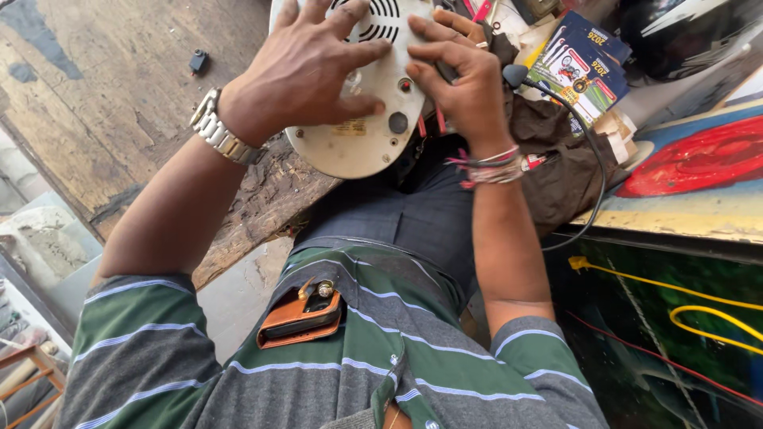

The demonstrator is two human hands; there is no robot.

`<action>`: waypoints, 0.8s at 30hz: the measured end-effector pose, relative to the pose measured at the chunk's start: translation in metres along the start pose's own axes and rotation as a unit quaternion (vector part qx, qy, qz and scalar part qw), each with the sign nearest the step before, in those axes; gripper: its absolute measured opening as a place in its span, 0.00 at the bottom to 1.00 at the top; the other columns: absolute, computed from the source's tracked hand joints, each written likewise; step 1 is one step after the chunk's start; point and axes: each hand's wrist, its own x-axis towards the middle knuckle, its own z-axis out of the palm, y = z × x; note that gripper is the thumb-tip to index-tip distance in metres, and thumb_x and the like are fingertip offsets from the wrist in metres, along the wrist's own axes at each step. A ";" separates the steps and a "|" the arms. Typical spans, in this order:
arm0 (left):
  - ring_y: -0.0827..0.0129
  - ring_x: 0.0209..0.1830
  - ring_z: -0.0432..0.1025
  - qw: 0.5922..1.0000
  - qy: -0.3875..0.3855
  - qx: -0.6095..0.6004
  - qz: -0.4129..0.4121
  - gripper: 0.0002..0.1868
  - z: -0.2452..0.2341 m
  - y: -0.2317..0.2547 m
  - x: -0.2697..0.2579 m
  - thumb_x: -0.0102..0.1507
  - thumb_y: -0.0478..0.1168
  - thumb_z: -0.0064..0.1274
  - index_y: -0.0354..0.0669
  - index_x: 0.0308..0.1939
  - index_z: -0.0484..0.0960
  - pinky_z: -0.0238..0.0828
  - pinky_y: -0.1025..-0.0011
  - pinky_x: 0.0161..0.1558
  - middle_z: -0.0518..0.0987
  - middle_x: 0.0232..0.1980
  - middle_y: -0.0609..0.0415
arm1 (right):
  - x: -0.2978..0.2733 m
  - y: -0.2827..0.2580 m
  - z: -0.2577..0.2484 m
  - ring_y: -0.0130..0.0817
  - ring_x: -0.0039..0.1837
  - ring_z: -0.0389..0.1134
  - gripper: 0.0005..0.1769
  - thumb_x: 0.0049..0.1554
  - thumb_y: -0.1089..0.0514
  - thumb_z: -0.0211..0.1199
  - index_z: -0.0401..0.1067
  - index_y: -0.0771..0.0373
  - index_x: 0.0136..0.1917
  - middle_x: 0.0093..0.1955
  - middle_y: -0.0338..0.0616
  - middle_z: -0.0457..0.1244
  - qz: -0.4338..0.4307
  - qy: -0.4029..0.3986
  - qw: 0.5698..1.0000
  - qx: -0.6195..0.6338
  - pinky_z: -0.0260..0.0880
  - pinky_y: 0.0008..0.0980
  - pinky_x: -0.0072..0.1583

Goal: The person uses pliers to strip and twist wires inside a black circular housing. They then attach a white circular component to the housing and secure it by tightening screws with a screwdriver.

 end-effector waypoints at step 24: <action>0.29 0.77 0.39 0.974 -0.152 -0.059 -0.156 0.49 0.000 0.015 0.033 0.42 0.62 0.74 0.58 0.65 0.73 0.32 0.10 0.58 0.51 0.76 0.36 | -0.037 0.227 0.032 0.51 0.53 0.67 0.18 0.49 0.58 0.75 0.77 0.58 0.53 0.50 0.50 0.67 0.170 0.001 0.920 -0.354 0.69 0.48 0.55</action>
